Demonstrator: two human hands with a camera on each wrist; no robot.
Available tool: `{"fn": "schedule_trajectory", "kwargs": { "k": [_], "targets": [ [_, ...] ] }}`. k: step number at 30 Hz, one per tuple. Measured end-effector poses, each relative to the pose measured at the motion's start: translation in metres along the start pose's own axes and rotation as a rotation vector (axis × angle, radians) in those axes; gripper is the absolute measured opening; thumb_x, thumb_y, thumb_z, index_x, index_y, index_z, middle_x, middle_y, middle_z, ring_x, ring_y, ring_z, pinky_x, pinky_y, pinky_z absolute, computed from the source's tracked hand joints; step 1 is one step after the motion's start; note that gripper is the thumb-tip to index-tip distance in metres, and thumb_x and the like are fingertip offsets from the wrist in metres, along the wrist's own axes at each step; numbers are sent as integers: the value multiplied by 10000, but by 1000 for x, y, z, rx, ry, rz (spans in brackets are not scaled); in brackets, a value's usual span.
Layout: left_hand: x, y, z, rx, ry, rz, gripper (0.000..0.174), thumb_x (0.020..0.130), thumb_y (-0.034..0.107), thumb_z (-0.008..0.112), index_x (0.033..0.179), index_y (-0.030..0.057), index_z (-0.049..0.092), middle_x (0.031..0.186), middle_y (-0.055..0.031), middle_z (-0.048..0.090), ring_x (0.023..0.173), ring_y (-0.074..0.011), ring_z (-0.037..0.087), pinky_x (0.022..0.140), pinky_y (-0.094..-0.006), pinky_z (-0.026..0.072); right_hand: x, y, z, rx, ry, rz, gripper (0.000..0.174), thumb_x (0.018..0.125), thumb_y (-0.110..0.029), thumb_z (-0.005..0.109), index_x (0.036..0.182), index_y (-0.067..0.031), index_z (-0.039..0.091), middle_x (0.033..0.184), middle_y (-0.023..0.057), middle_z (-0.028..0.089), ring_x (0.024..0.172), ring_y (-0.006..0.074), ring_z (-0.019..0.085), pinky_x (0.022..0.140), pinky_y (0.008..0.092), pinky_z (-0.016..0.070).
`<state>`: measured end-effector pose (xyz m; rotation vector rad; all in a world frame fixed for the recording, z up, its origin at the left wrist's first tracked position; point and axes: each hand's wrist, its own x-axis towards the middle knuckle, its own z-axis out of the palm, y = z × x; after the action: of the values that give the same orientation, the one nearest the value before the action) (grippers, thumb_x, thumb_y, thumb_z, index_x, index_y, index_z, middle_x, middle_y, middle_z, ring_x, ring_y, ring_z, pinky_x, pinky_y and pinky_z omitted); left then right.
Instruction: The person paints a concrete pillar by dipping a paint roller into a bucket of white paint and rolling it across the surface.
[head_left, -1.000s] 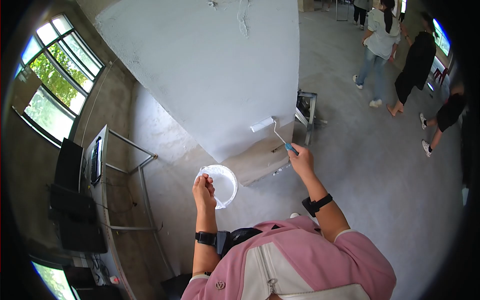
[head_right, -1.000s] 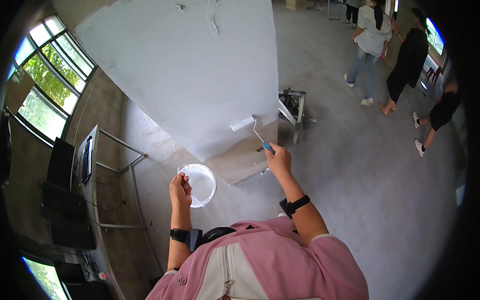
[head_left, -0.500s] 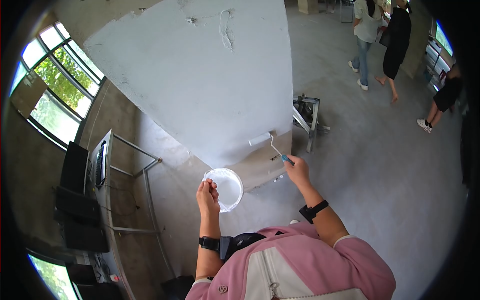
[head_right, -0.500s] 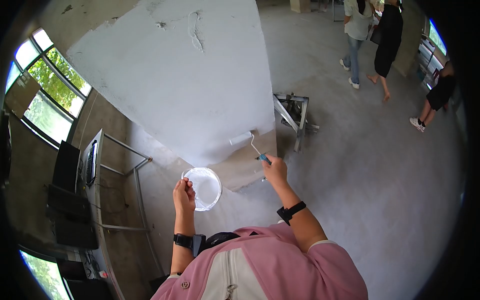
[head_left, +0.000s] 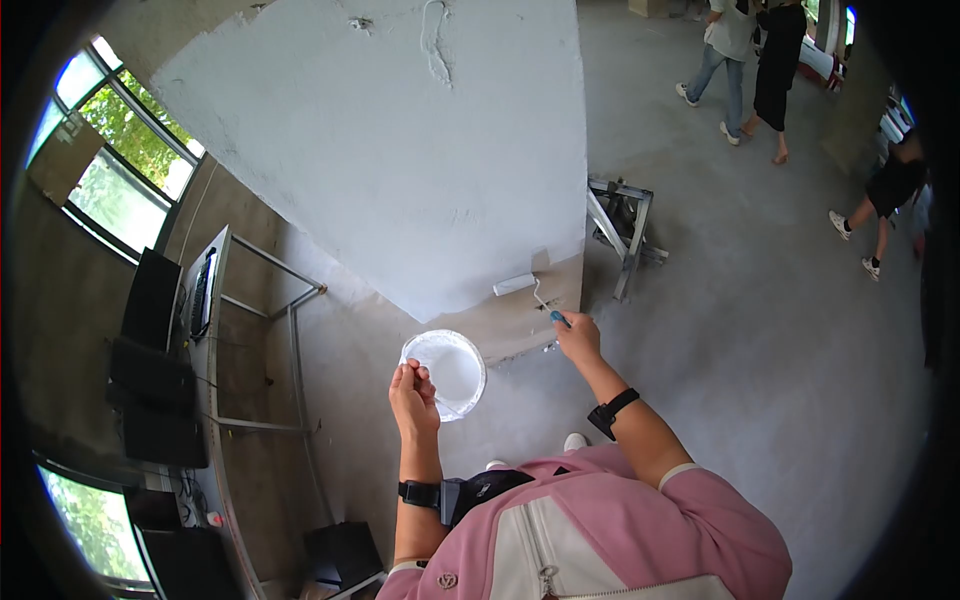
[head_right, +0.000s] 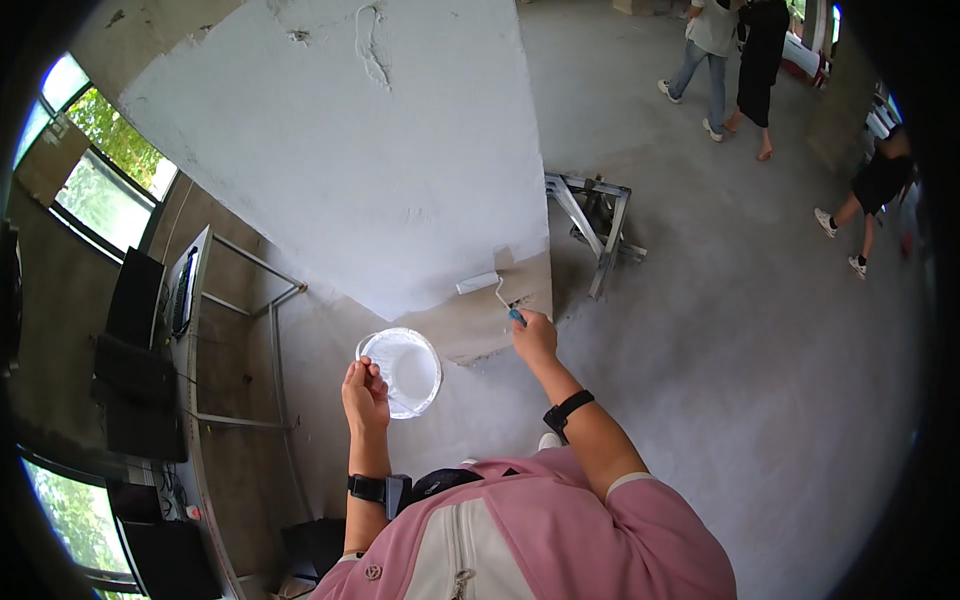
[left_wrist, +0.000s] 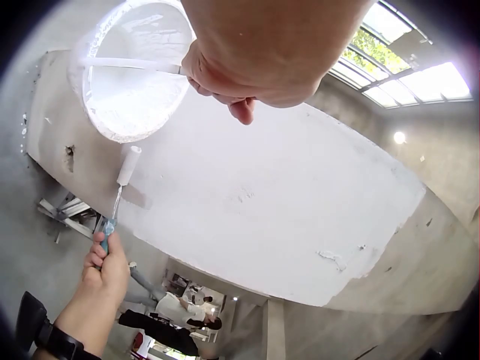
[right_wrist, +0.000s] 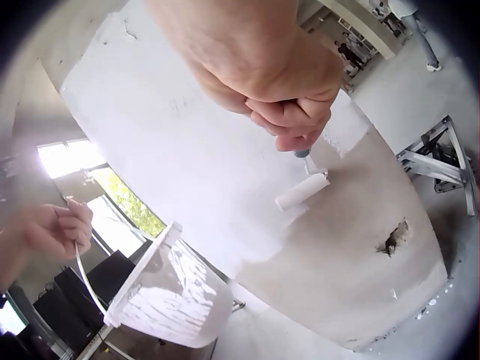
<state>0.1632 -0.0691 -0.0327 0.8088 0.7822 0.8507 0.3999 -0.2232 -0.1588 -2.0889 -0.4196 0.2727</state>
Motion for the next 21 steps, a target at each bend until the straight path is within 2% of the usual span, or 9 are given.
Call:
{"fn": "schedule_trajectory", "kwargs": {
  "k": [1, 4, 8, 12, 14, 17, 21],
  "targets": [
    [-1, 0, 0, -1, -3, 2, 168, 970, 149, 457, 860, 76, 561, 679, 4, 548, 500, -37, 388, 446, -169, 299, 1, -2, -1, 33, -39, 49, 272, 814, -224, 615, 1041, -89, 676, 906, 193, 666, 855, 367, 640, 749, 421, 502],
    [0, 2, -5, 20, 2, -5, 164, 969, 146, 453, 867, 77, 561, 684, 4, 547, 508, -39, 389, 457, -168, 304, -6, -8, -22, 107, -8, 40, 284, 816, -222, 625, 1065, -94, 675, 927, 187, 671, 872, 365, 640, 760, 416, 502],
    [4, 9, -7, 12, -18, -33, 162, 969, 146, 453, 871, 77, 562, 682, 3, 547, 504, -38, 378, 455, -173, 298, -16, -39, -53, 36, 49, 33, 301, 831, -228, 624, 1107, -116, 667, 982, 184, 669, 916, 363, 632, 793, 411, 498],
    [10, 16, -14, 17, -54, -23, 166, 971, 151, 452, 867, 79, 560, 680, 0, 545, 499, -39, 363, 448, -179, 284, -11, -52, -41, -126, 124, -17, 306, 838, -219, 608, 1120, -114, 660, 1007, 181, 662, 938, 358, 628, 808, 417, 494],
    [11, 21, -19, 24, -68, -25, 168, 972, 152, 451, 867, 79, 560, 679, -1, 545, 497, -39, 358, 447, -180, 281, -2, -42, -21, -191, 53, 50, 309, 842, -213, 595, 1131, -120, 656, 1031, 176, 656, 957, 357, 623, 819, 422, 489],
    [16, 27, -23, 33, -55, -27, 172, 975, 153, 446, 866, 79, 558, 677, -3, 542, 494, -42, 349, 446, -179, 280, -2, -27, -1, -222, 86, 57, 301, 841, -210, 593, 1122, -125, 660, 1015, 170, 661, 943, 363, 622, 809, 424, 492],
    [19, 26, -28, 22, -79, -48, 176, 977, 154, 443, 867, 80, 559, 674, -4, 540, 485, -41, 345, 439, -174, 273, -20, -35, -20, -164, 175, 72, 293, 836, -207, 598, 1112, -131, 665, 986, 166, 666, 919, 370, 623, 794, 436, 493]
  ]
}}
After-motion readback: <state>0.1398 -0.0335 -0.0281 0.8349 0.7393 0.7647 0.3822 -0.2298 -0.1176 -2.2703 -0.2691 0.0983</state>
